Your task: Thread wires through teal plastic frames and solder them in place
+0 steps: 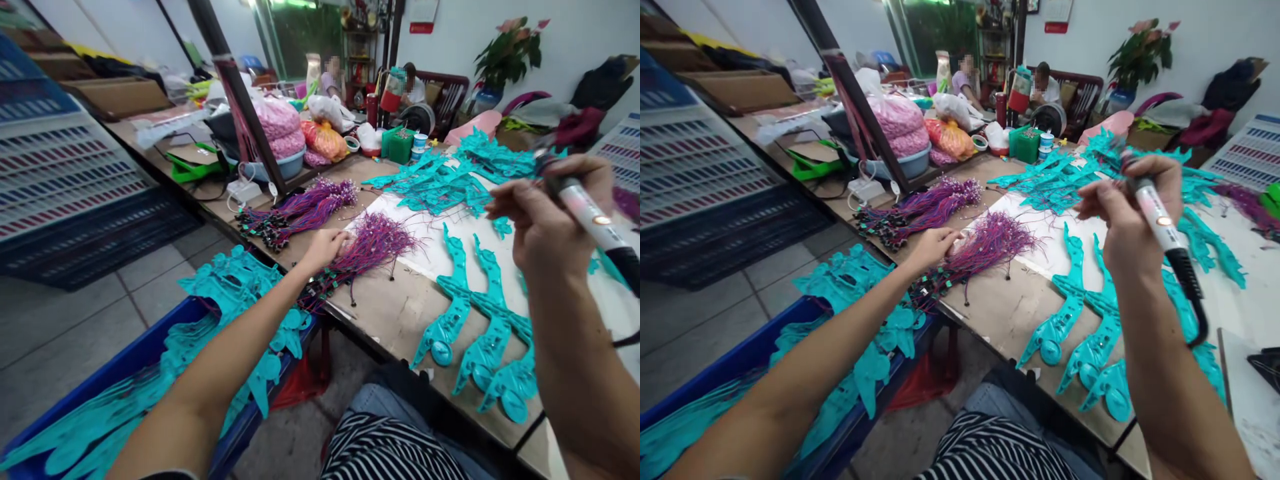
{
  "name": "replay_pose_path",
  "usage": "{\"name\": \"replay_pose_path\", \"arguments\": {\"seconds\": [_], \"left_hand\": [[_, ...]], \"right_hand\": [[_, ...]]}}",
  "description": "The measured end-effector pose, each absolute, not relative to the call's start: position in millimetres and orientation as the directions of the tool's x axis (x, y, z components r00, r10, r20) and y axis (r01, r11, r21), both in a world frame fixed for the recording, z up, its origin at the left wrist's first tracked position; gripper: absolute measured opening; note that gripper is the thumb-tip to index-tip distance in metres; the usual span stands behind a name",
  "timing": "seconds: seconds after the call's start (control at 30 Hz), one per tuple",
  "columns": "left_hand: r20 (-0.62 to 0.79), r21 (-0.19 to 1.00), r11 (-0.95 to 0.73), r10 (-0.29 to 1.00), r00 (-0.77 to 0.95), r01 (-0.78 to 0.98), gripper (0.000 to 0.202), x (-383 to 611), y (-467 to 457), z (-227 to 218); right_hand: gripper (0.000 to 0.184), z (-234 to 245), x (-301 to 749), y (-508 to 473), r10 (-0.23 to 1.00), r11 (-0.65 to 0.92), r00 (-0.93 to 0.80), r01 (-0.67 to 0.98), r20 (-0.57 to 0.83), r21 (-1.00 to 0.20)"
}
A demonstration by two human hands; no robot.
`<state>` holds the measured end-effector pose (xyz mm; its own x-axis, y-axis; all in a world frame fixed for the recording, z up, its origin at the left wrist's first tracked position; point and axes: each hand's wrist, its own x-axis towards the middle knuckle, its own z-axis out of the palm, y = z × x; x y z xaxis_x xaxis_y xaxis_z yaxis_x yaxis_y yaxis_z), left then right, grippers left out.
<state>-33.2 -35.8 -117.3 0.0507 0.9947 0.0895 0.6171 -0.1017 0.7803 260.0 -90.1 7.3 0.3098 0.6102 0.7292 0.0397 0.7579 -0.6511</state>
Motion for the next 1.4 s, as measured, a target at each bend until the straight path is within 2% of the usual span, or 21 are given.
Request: {"name": "replay_pose_path", "arguments": {"seconds": [0.1,0.17,0.23,0.33,0.4,0.5,0.53,0.57,0.63,0.67,0.83,0.87,0.93,0.97,1.03,1.1,1.2,1.3,1.4], "left_hand": [[-0.014,0.811,0.049,0.998,-0.064,0.583,0.026,-44.0,-27.8,-114.8],[-0.086,0.805,0.115,0.993,-0.077,0.582,0.023,-51.4,-22.5,-113.9],[-0.135,0.795,0.149,0.989,-0.067,0.588,0.021,-60.9,-18.2,-112.1],[-0.173,0.728,0.157,0.984,-0.042,0.667,0.017,-76.9,-18.0,-106.2],[-0.049,0.644,0.051,0.998,-0.026,0.763,0.022,-80.7,-27.0,-100.3],[0.302,0.559,-0.223,0.952,0.054,0.799,0.049,-61.5,-56.1,-92.2],[0.335,0.58,-0.303,0.935,0.118,0.756,0.053,-48.6,-67.2,-91.2],[0.297,0.636,-0.35,0.934,0.199,0.688,0.056,-34.0,-77.0,-91.5],[0.139,0.745,-0.363,0.905,0.403,0.559,0.064,-4.9,-88.4,-96.5],[0.108,0.772,-0.337,0.905,0.41,0.539,0.063,7.0,-89.1,-100.9],[0.099,0.837,-0.176,0.98,0.172,0.518,0.01,18.9,-75.3,-126.1],[0.059,0.885,-0.117,0.988,0.142,0.45,0.008,15.1,-77.2,-129.2],[-0.102,0.979,0.086,0.992,0.078,0.182,0.013,8.9,-87.9,-131.7],[-0.211,0.977,0.211,0.975,0.068,0.003,0.018,7.8,-95.0,-131.3],[-0.39,0.856,0.411,0.912,0.129,-0.313,0.026,10.0,-107.9,-127.6],[-0.452,0.73,0.501,0.864,0.221,-0.465,0.025,14.5,-114.8,-122.0],[-0.407,0.719,0.471,0.881,0.24,-0.511,0.019,13.5,-114.7,-113.6],[-0.361,0.768,0.404,0.914,0.185,-0.496,0.011,-0.2,-111.4,-106.9],[-0.398,0.797,0.411,0.909,0.127,-0.443,0.01,-15.4,-108.9,-100.4]], "right_hand": [[0.027,-1.3,270.6,-100.4,0.604,0.756,0.314,0.065,0.733,-0.651],[0.026,-9.4,268.7,-110.1,0.694,0.695,0.18,0.088,0.697,-0.714],[0.026,-19.0,261.5,-122.5,0.815,0.573,0.021,0.117,0.579,-0.811],[0.024,-35.8,248.0,-141.9,0.839,0.54,0.018,0.089,0.544,-0.837],[0.023,-48.1,239.2,-151.1,0.856,0.515,-0.005,0.075,0.517,-0.854],[0.02,-64.8,226.9,-156.7,0.892,0.451,-0.063,0.065,0.447,-0.89],[0.019,-68.5,223.4,-157.3,0.893,0.449,-0.067,0.046,0.446,-0.892],[0.019,-70.9,220.4,-158.1,0.892,0.448,-0.071,0.022,0.446,-0.894],[0.018,-72.4,217.2,-161.5,0.895,0.439,-0.079,-0.014,0.438,-0.899],[0.017,-72.2,217.4,-164.5,0.897,0.434,-0.085,-0.018,0.434,-0.901],[0.02,-76.4,233.7,-187.4,0.878,0.478,-0.102,0.121,0.468,-0.87],[0.021,-80.1,237.0,-191.9,0.875,0.484,-0.112,0.153,0.472,-0.861],[0.022,-90.8,239.4,-199.4,0.871,0.489,-0.153,0.192,0.467,-0.851],[0.023,-97.4,238.0,-202.2,0.864,0.499,-0.184,0.196,0.468,-0.844],[0.026,-111.5,230.7,-206.5,0.843,0.525,-0.254,0.203,0.474,-0.826],[0.028,-124.6,221.2,-209.0,0.814,0.561,-0.328,0.224,0.48,-0.797],[0.029,-137.5,212.3,-210.4,0.791,0.595,-0.363,0.27,0.492,-0.757],[0.028,-140.4,213.9,-208.9,0.813,0.579,-0.268,0.286,0.516,-0.764],[0.026,-139.8,220.8,-202.0,0.836,0.548,-0.216,0.329,0.504,-0.769]]}}
